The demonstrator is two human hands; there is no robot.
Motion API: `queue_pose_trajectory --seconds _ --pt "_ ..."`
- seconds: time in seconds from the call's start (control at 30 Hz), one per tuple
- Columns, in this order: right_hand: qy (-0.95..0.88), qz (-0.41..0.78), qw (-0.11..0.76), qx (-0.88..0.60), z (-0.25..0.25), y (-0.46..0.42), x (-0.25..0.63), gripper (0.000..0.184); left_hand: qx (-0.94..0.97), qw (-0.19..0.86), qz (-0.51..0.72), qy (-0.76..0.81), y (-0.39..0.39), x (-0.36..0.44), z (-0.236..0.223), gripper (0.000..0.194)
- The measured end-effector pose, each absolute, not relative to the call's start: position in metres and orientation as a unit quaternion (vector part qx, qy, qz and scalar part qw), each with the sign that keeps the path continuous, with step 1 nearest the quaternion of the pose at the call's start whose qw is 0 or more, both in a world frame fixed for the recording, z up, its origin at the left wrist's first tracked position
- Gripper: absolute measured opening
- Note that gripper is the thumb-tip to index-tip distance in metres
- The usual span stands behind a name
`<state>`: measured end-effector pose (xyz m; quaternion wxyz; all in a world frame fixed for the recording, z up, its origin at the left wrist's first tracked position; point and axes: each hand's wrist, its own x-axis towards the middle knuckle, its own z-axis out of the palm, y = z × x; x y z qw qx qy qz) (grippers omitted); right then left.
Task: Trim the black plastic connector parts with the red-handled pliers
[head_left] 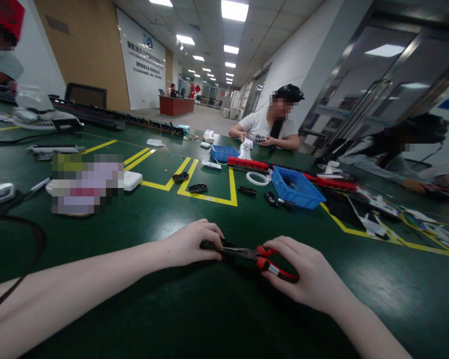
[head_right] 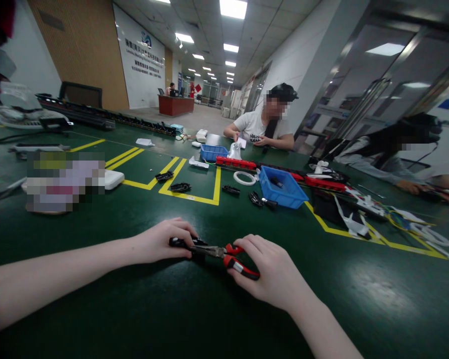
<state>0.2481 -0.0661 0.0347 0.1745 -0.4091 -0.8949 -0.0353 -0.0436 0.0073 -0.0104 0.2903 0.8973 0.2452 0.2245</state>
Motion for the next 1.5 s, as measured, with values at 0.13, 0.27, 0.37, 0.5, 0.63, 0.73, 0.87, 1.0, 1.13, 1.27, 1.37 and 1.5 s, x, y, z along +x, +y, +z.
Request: queue_pose_trajectory --seconds 0.13,0.27,0.37,0.5,0.63,0.73,0.87,1.0,1.13,1.27,1.37,1.5 --pt "-0.894 -0.018 0.175 -0.412 0.0305 -0.0652 0.2465 0.029 0.899 0.289 0.221 0.244 0.0072 -0.0438 -0.0097 0.006" --pt "-0.890 0.002 0.174 -0.421 0.0280 -0.0642 0.2455 0.029 0.898 0.290 0.225 0.244 0.0067 -0.0441 -0.0088 0.006" --pt "-0.889 0.009 0.171 -0.425 0.0272 -0.0633 0.2455 0.029 0.898 0.289 0.225 0.244 0.0069 -0.0440 -0.0090 0.007" --pt "-0.890 0.008 0.165 -0.424 0.0287 -0.0629 0.2466 0.029 0.899 0.287 0.230 0.240 0.0079 -0.0435 -0.0108 0.007" --pt "-0.893 -0.012 0.163 -0.420 0.0332 -0.0642 0.2482 0.028 0.899 0.286 0.232 0.238 0.0089 -0.0436 -0.0132 0.008" --pt "-0.893 -0.022 0.166 -0.418 0.0351 -0.0648 0.2494 0.028 0.900 0.283 0.229 0.240 0.0091 -0.0442 -0.0140 0.009" --pt "-0.893 -0.019 0.172 -0.416 0.0346 -0.0647 0.2503 0.028 0.900 0.279 0.233 0.240 0.0092 -0.0442 -0.0139 0.009" --pt "-0.894 -0.023 0.162 -0.418 0.0347 -0.0649 0.2510 0.029 0.899 0.281 0.233 0.241 0.0091 -0.0439 -0.0135 0.009" --pt "-0.894 -0.021 0.152 -0.420 0.0356 -0.0651 0.2513 0.029 0.899 0.283 0.232 0.241 0.0090 -0.0442 -0.0133 0.008" --pt "-0.893 -0.008 0.151 -0.424 0.0346 -0.0648 0.2496 0.028 0.898 0.284 0.235 0.239 0.0088 -0.0443 -0.0129 0.008" --pt "-0.891 0.002 0.145 -0.430 0.0330 -0.0643 0.2480 0.028 0.897 0.287 0.236 0.239 0.0086 -0.0441 -0.0122 0.009" --pt "-0.891 0.006 0.142 -0.431 0.0316 -0.0632 0.2475 0.028 0.898 0.289 0.230 0.240 0.0088 -0.0444 -0.0119 0.009"
